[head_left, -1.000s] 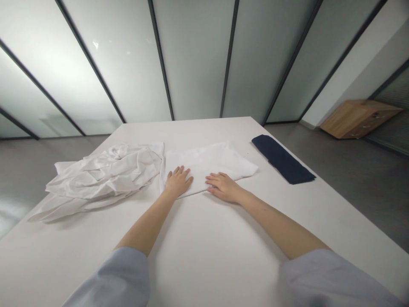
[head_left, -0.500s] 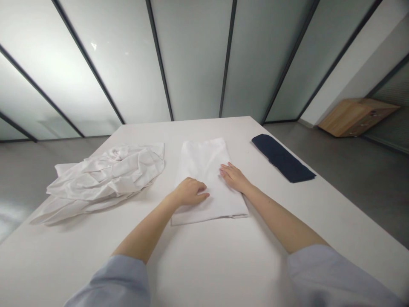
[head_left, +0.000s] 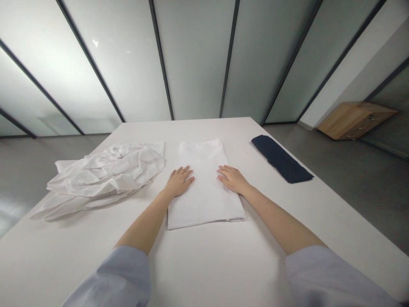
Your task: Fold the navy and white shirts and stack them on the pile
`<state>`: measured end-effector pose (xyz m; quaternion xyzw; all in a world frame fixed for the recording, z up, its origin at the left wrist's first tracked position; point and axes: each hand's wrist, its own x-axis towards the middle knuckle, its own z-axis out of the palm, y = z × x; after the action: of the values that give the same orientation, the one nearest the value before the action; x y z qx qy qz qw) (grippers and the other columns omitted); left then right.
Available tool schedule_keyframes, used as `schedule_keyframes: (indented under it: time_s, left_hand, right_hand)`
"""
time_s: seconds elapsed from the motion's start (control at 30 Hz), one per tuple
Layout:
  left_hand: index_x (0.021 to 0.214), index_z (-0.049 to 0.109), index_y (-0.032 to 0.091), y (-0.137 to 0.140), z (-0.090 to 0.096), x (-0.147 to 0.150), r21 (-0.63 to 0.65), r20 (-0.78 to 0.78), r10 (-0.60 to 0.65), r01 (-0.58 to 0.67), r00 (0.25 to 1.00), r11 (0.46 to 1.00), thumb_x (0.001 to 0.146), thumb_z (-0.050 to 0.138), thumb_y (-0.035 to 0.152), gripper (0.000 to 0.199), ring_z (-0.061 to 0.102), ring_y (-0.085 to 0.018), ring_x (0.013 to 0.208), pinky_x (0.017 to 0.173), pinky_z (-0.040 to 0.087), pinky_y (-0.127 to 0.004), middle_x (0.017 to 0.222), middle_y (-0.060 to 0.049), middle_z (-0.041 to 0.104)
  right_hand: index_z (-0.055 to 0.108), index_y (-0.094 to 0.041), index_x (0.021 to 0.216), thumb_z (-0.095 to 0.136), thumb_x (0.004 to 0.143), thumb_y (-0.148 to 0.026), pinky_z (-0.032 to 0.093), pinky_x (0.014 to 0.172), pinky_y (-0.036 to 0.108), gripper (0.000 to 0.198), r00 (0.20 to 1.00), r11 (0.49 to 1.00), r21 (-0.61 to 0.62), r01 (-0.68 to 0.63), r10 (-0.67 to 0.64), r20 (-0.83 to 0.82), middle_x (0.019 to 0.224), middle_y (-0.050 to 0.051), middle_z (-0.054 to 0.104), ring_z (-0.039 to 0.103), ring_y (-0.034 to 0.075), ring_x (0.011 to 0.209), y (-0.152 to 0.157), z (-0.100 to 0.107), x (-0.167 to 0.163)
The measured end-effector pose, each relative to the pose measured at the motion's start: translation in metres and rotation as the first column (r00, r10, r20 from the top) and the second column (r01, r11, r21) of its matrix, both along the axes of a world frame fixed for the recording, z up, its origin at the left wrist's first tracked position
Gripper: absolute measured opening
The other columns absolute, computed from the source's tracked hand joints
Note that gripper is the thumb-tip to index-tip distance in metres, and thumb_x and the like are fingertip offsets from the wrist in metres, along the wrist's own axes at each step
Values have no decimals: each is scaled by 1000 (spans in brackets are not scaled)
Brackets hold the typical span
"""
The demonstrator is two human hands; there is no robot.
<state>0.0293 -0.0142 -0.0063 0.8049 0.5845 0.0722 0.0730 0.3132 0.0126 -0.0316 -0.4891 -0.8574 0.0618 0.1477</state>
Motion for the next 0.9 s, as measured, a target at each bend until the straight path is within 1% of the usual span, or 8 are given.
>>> schedule_keyframes:
  time_s: [0.1, 0.17, 0.23, 0.37, 0.53, 0.67, 0.77, 0.9]
  left_hand:
    - [139, 47, 16, 8, -2, -9, 91, 41, 186, -189, 982, 978, 96, 37, 43, 52, 37, -26, 138, 114, 28, -42, 151, -13, 40]
    - [139, 46, 11, 12, -3, -14, 103, 55, 354, -358, 933, 928, 94, 39, 42, 55, 40, -28, 136, 112, 30, -42, 148, -17, 43]
    - [136, 48, 9, 15, -4, -17, 76, 38, 438, -439, 898, 895, 93, 40, 44, 56, 40, -31, 135, 111, 30, -43, 146, -20, 44]
    - [127, 54, 7, 17, 0, -12, 78, -6, 442, -441, 897, 894, 90, 43, 48, 56, 39, -34, 135, 111, 28, -45, 143, -22, 45]
    - [122, 56, 10, 24, 5, -1, 39, 36, 418, -419, 908, 907, 85, 50, 51, 56, 46, -34, 128, 107, 32, -46, 131, -20, 55]
    - [112, 61, 15, 30, 4, 4, 45, 123, 375, -382, 919, 923, 83, 53, 41, 40, 52, -30, 121, 103, 37, -41, 123, -15, 61]
    - [113, 60, 16, 31, 1, 3, 34, 197, 347, -361, 917, 932, 84, 53, 36, 36, 56, -29, 117, 98, 41, -39, 117, -14, 65]
    - [116, 57, 16, 32, -1, -4, -39, 352, 372, -383, 859, 923, 86, 51, 34, 35, 62, -27, 107, 91, 46, -37, 110, -14, 68]
  right_hand:
    - [63, -17, 123, 49, 92, -35, 35, 109, 41, 39, 991, 998, 37, 51, -45, -130, 137, 13, 55, 47, 25, 130, 5, -7, 4]
    - [64, -17, 121, 52, 88, -33, 37, 107, 41, 38, 966, 986, 54, 157, -142, -215, 133, 13, 56, 49, 26, 125, 10, -10, 8]
    - [65, -17, 119, 53, 87, -32, 39, 103, 40, 37, 920, 952, 25, 306, -290, -263, 126, 13, 60, 53, 27, 119, 14, -8, 11]
    - [70, -18, 108, 52, 87, -33, 40, 97, 42, 31, 849, 866, -51, 497, -497, -181, 116, 13, 63, 55, 29, 110, 18, 2, 9]
    - [70, -17, 103, 56, 83, -38, 39, 95, 44, 32, 844, 851, -44, 523, -524, -113, 115, 15, 62, 53, 31, 109, 21, 9, -1]
    - [69, -19, 97, 54, 83, -33, 40, 92, 44, 25, 795, 810, -81, 580, -585, -158, 109, 12, 64, 55, 30, 105, 25, 8, -2]
    - [67, -21, 91, 55, 82, -30, 41, 89, 42, 18, 796, 820, -83, 567, -571, -202, 103, 10, 67, 57, 29, 100, 25, 6, -2]
    - [61, -22, 86, 55, 82, -28, 43, 84, 36, 10, 803, 852, -132, 506, -521, -289, 93, 7, 68, 59, 24, 91, 24, 5, 0]
